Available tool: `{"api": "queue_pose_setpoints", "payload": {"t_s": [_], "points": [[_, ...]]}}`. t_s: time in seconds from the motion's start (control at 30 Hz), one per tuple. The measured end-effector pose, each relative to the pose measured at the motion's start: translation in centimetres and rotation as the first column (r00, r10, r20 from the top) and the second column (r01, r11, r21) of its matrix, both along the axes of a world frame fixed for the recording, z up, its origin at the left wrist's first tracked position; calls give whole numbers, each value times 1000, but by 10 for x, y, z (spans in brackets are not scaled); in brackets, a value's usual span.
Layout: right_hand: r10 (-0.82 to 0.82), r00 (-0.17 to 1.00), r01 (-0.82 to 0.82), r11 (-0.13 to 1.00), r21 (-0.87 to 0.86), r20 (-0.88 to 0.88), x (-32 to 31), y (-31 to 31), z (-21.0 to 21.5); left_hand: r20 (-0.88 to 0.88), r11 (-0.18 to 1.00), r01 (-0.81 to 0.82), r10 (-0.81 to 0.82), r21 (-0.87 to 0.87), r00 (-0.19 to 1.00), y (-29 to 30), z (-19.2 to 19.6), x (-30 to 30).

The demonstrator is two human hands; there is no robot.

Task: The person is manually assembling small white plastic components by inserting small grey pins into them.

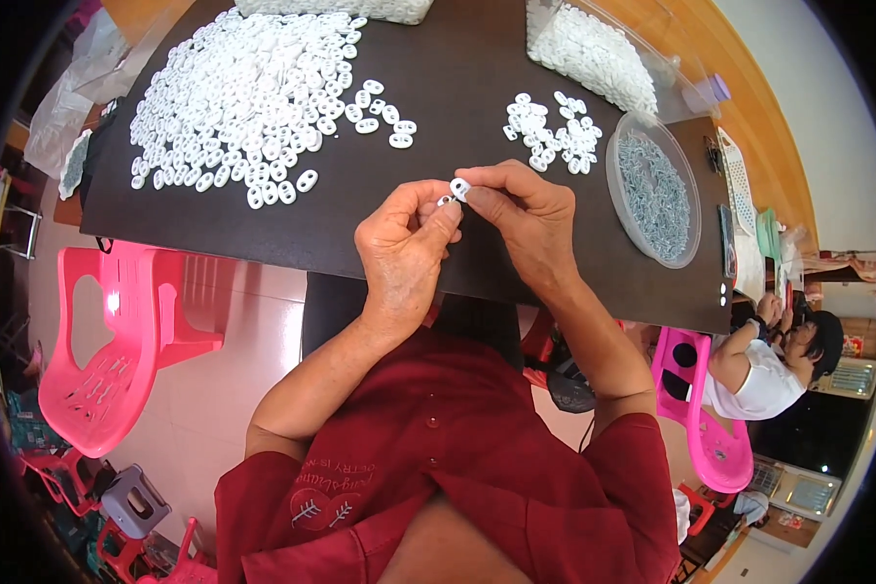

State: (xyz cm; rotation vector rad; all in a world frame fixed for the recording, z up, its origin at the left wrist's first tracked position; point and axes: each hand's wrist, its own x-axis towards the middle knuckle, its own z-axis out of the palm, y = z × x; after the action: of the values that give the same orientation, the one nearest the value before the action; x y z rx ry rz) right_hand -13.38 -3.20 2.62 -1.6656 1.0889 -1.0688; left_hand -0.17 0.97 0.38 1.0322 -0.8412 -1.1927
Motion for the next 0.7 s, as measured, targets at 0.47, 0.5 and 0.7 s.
{"api": "queue_pose_setpoints", "payload": {"t_s": [0.47,0.5,0.7], "points": [[-9,999,3,993,122,53,-1,2,-1,-37,998,29,-31,-52,999,-3,-4,-1],[13,997,-23,993,114,82,-2,2,-3,-50,998,43,-45,-46,998,-3,-5,-1],[29,998,-30,999,26,59,-7,3,-9,-122,996,87,-85,9,989,-4,2,3]]}}
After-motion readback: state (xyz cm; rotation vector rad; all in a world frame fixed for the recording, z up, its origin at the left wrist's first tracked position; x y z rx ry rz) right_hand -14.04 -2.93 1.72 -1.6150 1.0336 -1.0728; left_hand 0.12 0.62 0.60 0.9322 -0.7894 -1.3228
